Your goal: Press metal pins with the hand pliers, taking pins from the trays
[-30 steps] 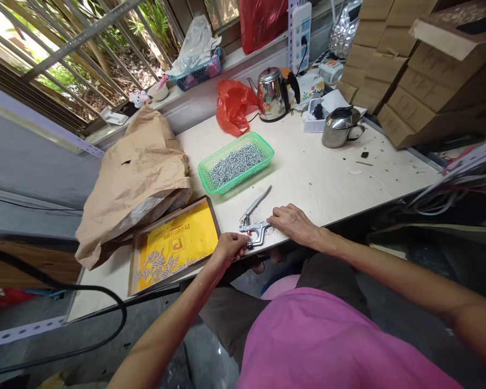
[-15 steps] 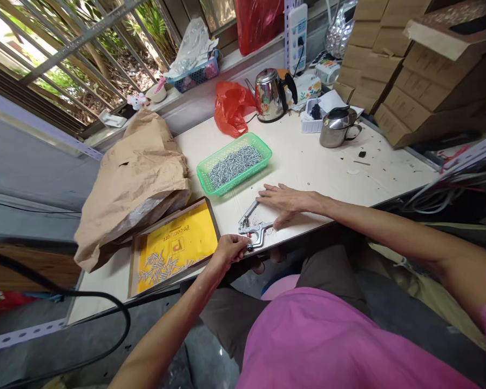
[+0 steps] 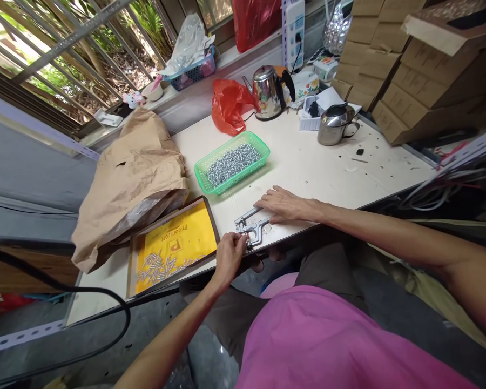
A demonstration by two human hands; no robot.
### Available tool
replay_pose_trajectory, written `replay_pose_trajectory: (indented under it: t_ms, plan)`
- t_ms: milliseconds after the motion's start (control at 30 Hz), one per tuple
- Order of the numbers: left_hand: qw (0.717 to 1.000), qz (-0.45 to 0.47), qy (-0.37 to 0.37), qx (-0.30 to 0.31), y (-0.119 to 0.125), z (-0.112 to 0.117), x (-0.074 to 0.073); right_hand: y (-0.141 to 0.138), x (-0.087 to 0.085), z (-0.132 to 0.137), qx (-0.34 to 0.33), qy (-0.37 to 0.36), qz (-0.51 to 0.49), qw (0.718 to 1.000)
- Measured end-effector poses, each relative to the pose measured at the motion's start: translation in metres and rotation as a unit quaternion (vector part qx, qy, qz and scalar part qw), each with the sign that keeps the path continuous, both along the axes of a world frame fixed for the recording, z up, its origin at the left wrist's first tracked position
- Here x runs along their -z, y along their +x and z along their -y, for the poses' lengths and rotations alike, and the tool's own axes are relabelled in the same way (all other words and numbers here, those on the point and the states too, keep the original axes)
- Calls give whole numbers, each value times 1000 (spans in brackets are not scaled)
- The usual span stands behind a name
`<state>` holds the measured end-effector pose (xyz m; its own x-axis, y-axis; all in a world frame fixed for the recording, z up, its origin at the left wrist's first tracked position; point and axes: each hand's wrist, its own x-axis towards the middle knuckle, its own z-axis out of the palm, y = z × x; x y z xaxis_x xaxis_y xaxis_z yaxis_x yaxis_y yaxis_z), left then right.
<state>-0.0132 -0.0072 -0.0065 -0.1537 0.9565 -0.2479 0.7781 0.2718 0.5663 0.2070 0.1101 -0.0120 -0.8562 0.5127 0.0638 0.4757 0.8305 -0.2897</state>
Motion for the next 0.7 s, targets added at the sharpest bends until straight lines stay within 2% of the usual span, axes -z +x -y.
replay_pose_trajectory:
  t_ms: [67, 100, 167, 267, 400, 533, 700]
  plan:
    - [986, -94, 109, 80, 9, -1, -2, 0, 5, 1, -3, 8, -6, 1000]
    - [975, -123, 139, 125, 15, -4, -3, -1, 7, 2, -3, 10, -8, 1000]
    - [952, -155, 162, 211, 24, -17, -3, -2, 11, 4, 0, 12, -13, 1000]
    - [929, -165, 142, 299, 34, -40, 0, -1, 13, 7, 11, 1, -29, 1000]
    - [914, -197, 86, 345, 37, -61, 0, 6, 9, 10, 44, -14, -6, 999]
    - [895, -234, 81, 371, 38, -71, -3, 9, -2, 9, 76, -22, 73, 994]
    - [903, -185, 89, 378, 38, -81, 0, 3, -16, 9, 67, -29, 108, 991]
